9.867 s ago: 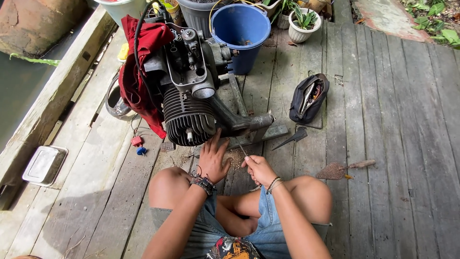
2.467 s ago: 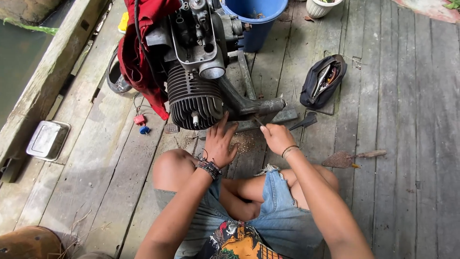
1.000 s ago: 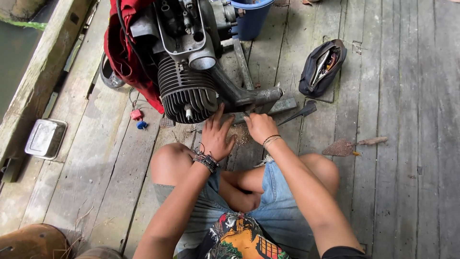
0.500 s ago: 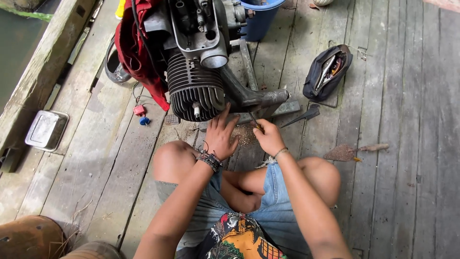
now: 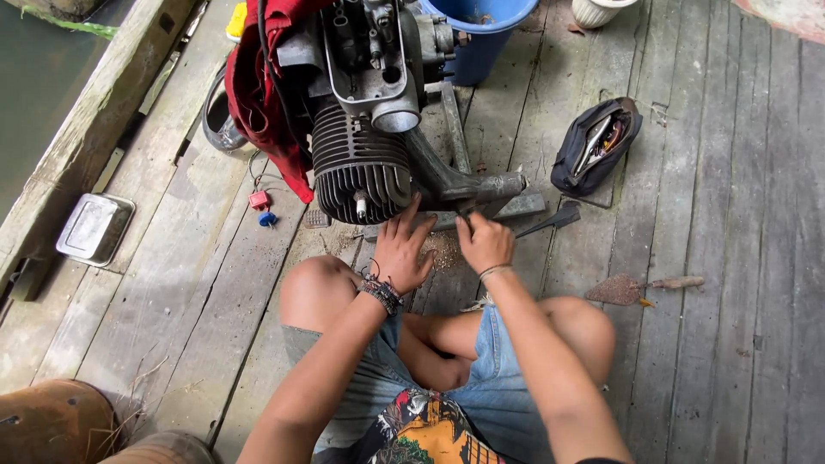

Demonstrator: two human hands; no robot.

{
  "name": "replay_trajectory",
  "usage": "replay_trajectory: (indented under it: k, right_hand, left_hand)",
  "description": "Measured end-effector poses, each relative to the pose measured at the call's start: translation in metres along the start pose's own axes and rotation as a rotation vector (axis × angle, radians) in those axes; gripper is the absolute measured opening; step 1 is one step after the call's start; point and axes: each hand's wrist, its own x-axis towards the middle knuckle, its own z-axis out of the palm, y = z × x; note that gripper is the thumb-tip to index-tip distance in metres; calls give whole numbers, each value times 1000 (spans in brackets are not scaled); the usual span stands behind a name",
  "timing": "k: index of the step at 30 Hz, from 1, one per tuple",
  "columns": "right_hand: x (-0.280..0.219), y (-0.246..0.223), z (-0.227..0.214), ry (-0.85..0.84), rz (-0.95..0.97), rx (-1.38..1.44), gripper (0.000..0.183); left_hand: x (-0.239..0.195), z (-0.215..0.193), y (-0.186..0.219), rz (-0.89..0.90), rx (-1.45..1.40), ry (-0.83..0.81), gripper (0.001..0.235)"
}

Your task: Filing down a metal edge on a motorcycle engine casing to smooth the surface.

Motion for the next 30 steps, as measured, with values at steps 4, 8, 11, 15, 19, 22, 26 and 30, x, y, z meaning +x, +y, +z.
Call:
replay_trajectory:
  k: [4,8,11,15,19,22,26,30]
  right_hand:
    - [11,0,-4,8,-69,-46,42]
    - [-6,-28,2,-66,338,258,40]
    - [-12,-31,6,-69,405,286,38]
    - [-3,-25,-1,-57,127,111,39]
    - [-1,-15,10,15,-5,-15,40]
    - [-3,-34,6,39,267,225,37]
    - [-7,-41,6,64,335,282,36]
    - [-3,-42,-1,78,223,137,40]
  left_hand:
    - [8,-1,-2,36,28,18,64]
    - [4,-7,3,15,-4,20,62]
    - [-1,-6,3,36,-14,20,60]
    - [3,0,2,43,19,41,61]
    - [2,-4,2,34,3,24,59]
    - [6,-3,1,29,-3,28,58]
    - [4,-6,2,16,9,30,59]
    - [7,-6,5,26,24,48,57]
